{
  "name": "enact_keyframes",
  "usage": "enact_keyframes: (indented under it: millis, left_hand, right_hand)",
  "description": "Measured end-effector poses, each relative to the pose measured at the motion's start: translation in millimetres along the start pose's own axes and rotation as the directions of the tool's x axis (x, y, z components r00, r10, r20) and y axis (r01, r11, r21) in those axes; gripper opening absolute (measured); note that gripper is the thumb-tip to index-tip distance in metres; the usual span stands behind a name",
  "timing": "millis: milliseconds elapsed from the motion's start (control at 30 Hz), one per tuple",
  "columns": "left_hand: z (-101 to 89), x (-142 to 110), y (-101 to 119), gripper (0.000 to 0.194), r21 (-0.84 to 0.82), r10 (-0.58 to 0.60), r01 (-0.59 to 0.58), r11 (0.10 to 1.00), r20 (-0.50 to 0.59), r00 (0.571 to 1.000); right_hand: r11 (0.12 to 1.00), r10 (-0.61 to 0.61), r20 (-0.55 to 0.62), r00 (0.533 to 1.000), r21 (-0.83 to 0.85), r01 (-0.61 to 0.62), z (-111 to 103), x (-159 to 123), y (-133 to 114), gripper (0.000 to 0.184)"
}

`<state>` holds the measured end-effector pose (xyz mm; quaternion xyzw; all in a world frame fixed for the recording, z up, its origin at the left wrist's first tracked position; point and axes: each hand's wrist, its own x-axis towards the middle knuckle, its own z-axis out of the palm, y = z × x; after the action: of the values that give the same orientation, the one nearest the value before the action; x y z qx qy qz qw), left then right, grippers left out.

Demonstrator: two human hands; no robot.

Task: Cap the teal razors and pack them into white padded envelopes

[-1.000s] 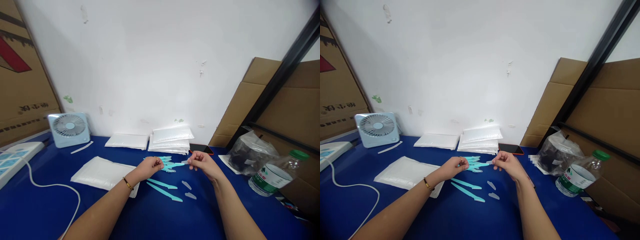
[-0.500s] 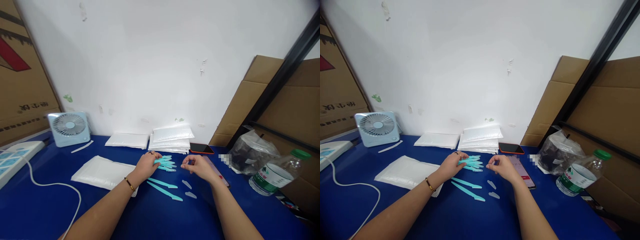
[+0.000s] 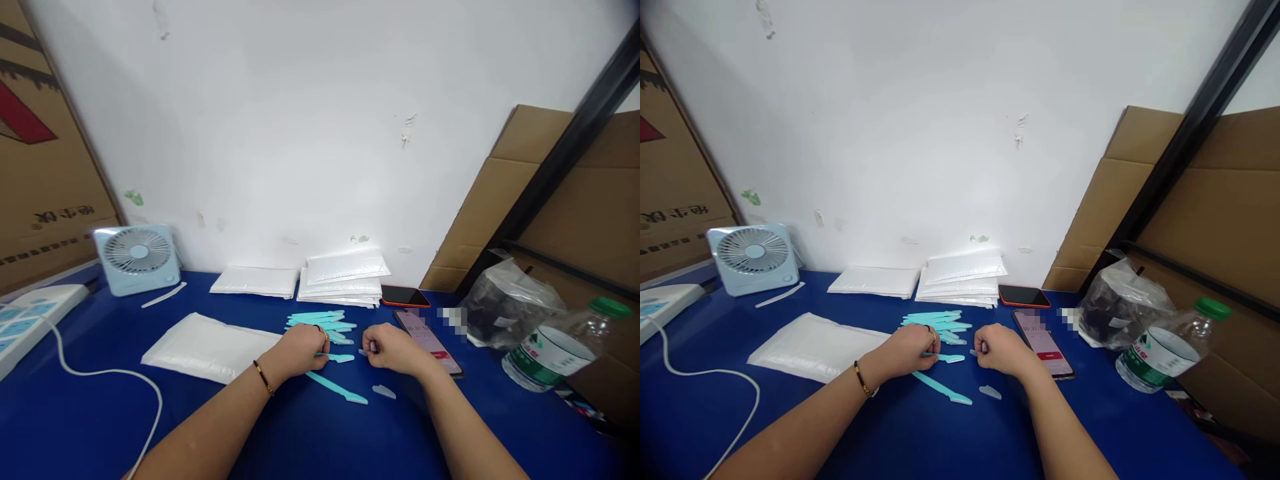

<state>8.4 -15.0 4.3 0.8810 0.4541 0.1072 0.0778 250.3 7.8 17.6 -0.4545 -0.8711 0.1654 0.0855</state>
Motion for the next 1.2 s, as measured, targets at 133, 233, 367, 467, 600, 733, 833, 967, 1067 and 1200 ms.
enact_keyframes:
  millis: [133,233,367,467,600,733,833,967,1067,1200]
  left_hand:
    - [0.2,1,-3,0.013,-0.001,-0.029,0.029,1.0,0.009,1.0]
    - [-2.5,0,-6,0.021,-0.102,0.003,0.001,0.995,0.038,0.999]
    - [-4.5,0,-7,0.021,-0.104,0.073,-0.064,0.993,0.081,0.994]
    - [-4.7,2,-4,0.006,-0.017,0.109,-0.108,0.994,0.054,0.993]
    - [-5.3,4,-1,0.011,0.091,0.125,-0.127,0.988,0.032,0.992]
    - [-3.5,5,-4,0.011,0.049,0.14,-0.141,0.989,0.015,0.99]
    - [-0.7,5,-7,0.012,0.026,0.156,-0.155,0.988,-0.008,0.988]
    - [1.0,5,-6,0.013,0.018,0.182,-0.182,0.983,-0.039,0.982]
    - [0.1,6,-3,0.015,0.002,0.205,-0.205,0.979,-0.086,0.975]
    - [-2.8,9,1,0.018,0.0,0.15,-0.152,0.988,-0.152,0.977]
  right_hand:
    - [0.991,-0.02,-0.015,1.0,0.135,0.022,-6,-2,0,0.013]
    - [0.978,-0.046,-0.012,0.999,0.202,0.048,-9,-3,-1,0.011]
    - [0.966,-0.06,-0.004,0.998,0.252,0.059,-9,-3,-3,0.009]
    - [0.961,-0.072,-0.006,0.997,0.266,0.071,-9,-3,-4,0.01]
    - [0.968,-0.073,0.01,0.997,0.24,0.068,-8,-2,-3,0.013]
    - [0.966,-0.098,0.047,0.994,0.246,0.083,-6,0,-4,0.015]
    - [0.964,-0.112,0.052,0.992,0.246,0.096,-4,0,-5,0.013]
    - [0.953,-0.111,0.031,0.993,0.287,0.098,0,0,-8,0.013]
    - [0.945,-0.12,-0.017,0.993,0.305,0.12,3,1,-15,0.013]
    - [0.955,-0.138,-0.15,0.979,0.24,0.172,9,8,-26,0.012]
